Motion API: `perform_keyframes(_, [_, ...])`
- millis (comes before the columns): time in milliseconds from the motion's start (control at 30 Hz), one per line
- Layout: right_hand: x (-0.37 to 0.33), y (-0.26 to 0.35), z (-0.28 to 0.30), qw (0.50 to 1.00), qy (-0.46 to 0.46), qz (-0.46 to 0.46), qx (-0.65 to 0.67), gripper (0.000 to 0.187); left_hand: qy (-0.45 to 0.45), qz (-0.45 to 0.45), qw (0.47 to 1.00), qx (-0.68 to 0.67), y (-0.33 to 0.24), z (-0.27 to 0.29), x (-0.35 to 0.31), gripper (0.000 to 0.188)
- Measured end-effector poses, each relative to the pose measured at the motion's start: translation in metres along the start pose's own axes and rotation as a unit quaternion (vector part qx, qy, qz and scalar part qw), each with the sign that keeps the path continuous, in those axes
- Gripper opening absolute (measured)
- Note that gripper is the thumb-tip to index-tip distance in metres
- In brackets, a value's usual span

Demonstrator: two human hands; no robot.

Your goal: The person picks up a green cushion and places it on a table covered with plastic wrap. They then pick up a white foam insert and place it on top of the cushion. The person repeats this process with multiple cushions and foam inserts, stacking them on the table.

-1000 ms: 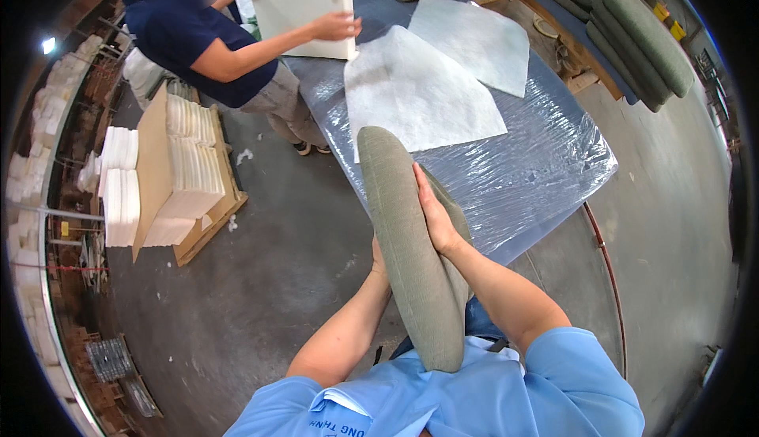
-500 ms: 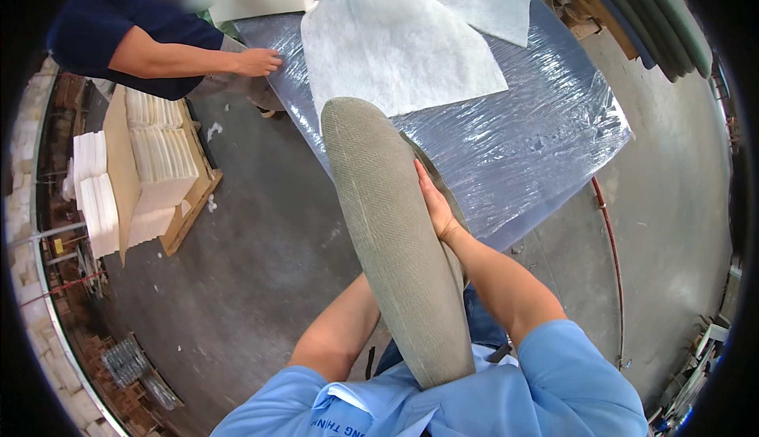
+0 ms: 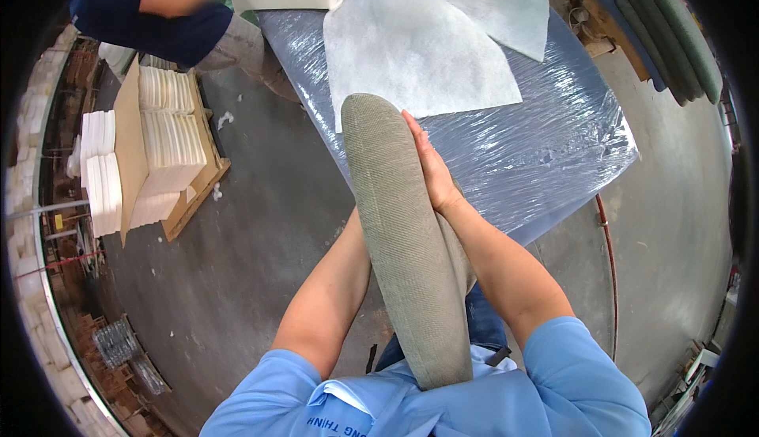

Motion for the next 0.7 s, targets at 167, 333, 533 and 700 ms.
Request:
perform_keyframes(167, [0.022, -0.101, 0.027, 0.992, 0.012, -0.044, 0.119, 0.084, -0.02, 0.043, 0.999, 0.019, 0.05, 0.005, 0.011, 0.066])
perform_keyframes(333, [0.023, -0.143, 0.04, 0.986, 0.025, -0.077, 0.147, 0.085, -0.028, 0.058, 0.997, 0.037, 0.063, 0.005, 0.002, 0.066])
perform_keyframes(533, [-0.038, -0.042, 0.041, 0.997, 0.064, -0.045, -0.025, 0.084, -0.034, 0.05, 0.998, 0.032, 0.04, 0.007, -0.038, 0.065])
perform_keyframes(700, [-0.128, -0.034, 0.023, 0.998, 0.041, 0.02, -0.041, 0.083, -0.056, 0.176, 0.983, 0.002, 0.125, 0.006, -0.145, 0.065])
Point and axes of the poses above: each hand's wrist, its own x-axis towards the middle knuckle, its own z-axis out of the back of the hand, y = z × x, the point moved 4 cm from there along x, towards the middle knuckle, and after that the axes turned 2 degrees about -z, right-handed, at the moved point
